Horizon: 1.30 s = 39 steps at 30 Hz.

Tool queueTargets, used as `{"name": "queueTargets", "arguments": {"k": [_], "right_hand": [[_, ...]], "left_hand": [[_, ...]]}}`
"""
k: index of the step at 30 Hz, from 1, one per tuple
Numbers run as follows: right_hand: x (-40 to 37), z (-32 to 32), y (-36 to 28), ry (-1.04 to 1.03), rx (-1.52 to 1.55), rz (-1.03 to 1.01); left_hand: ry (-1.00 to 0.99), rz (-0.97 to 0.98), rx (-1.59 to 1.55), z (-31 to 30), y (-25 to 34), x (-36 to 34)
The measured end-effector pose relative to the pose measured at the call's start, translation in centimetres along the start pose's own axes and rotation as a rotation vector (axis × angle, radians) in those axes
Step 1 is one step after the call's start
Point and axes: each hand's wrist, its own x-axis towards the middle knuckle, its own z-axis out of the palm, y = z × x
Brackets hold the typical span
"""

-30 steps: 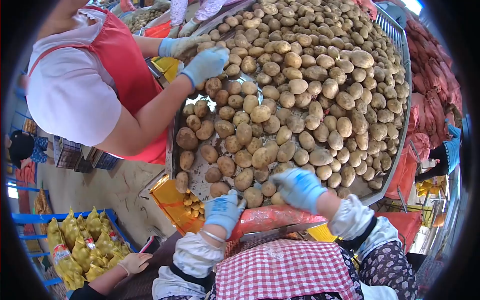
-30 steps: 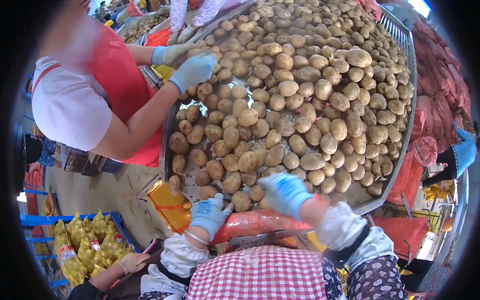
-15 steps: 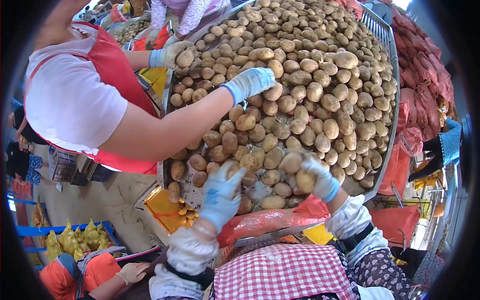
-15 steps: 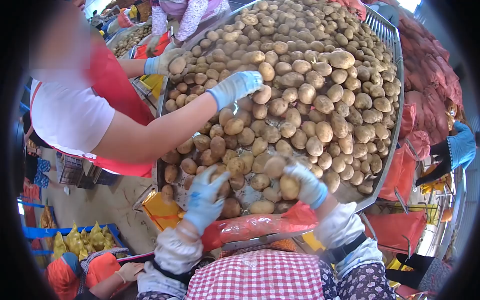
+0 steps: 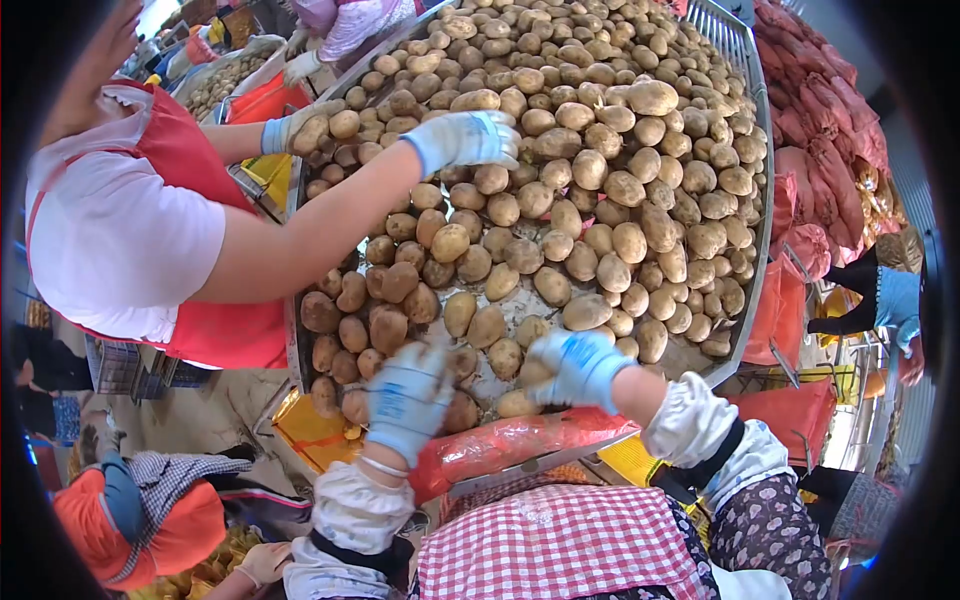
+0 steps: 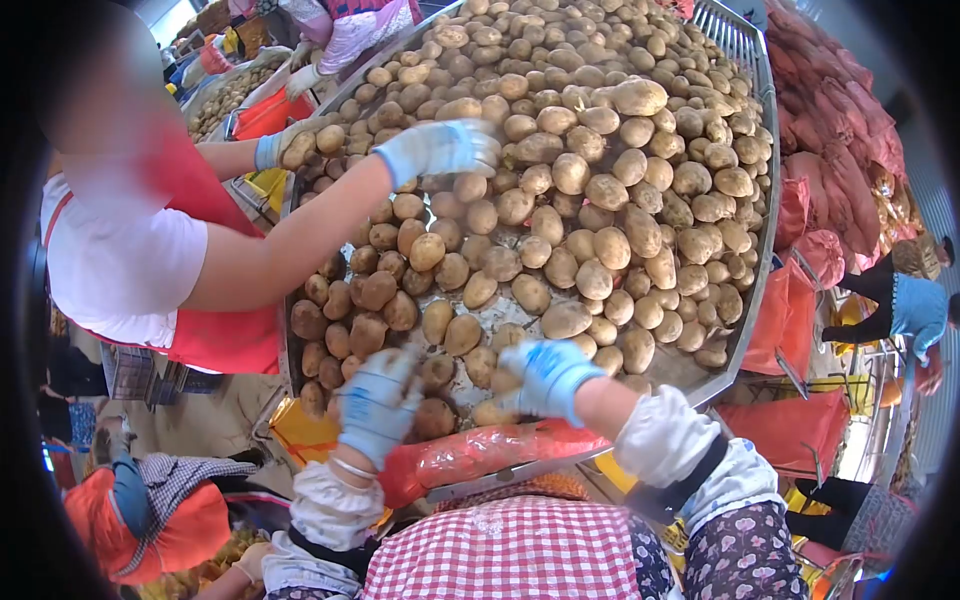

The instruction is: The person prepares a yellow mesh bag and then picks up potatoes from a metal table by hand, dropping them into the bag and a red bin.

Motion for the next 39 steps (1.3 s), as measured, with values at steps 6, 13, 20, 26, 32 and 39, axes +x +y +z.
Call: {"name": "queueTargets", "arguments": {"k": [6,13,20,26,32,39], "right_hand": [[1.4,2.0,-1.7,-0.342,-0.322,-0.048],[0.9,2.4,-0.4,-0.276,-0.273,-0.076],[-1.5,3.7,-1.3,-0.07,-0.162,0.081],[2.1,3.1,-0.6,-0.28,-0.267,-0.016],[-1.8,2.1,4.6,0.18,0.644,-0.118],[-8.3,0.8,13.7,0.709,0.182,0.06]], "left_hand": [[-0.165,0.058,0.325,2.8,-0.2,-0.3],[-0.017,0.075,0.029,1.5,1.2,6.7],[-0.377,-0.135,0.314,6.0,5.7,15.9],[-0.461,-0.004,0.385,4.9,5.8,14.2],[-0.453,-0.107,0.329,6.2,5.1,14.9],[-0.173,0.26,-0.008,4.3,7.8,7.1]]}}
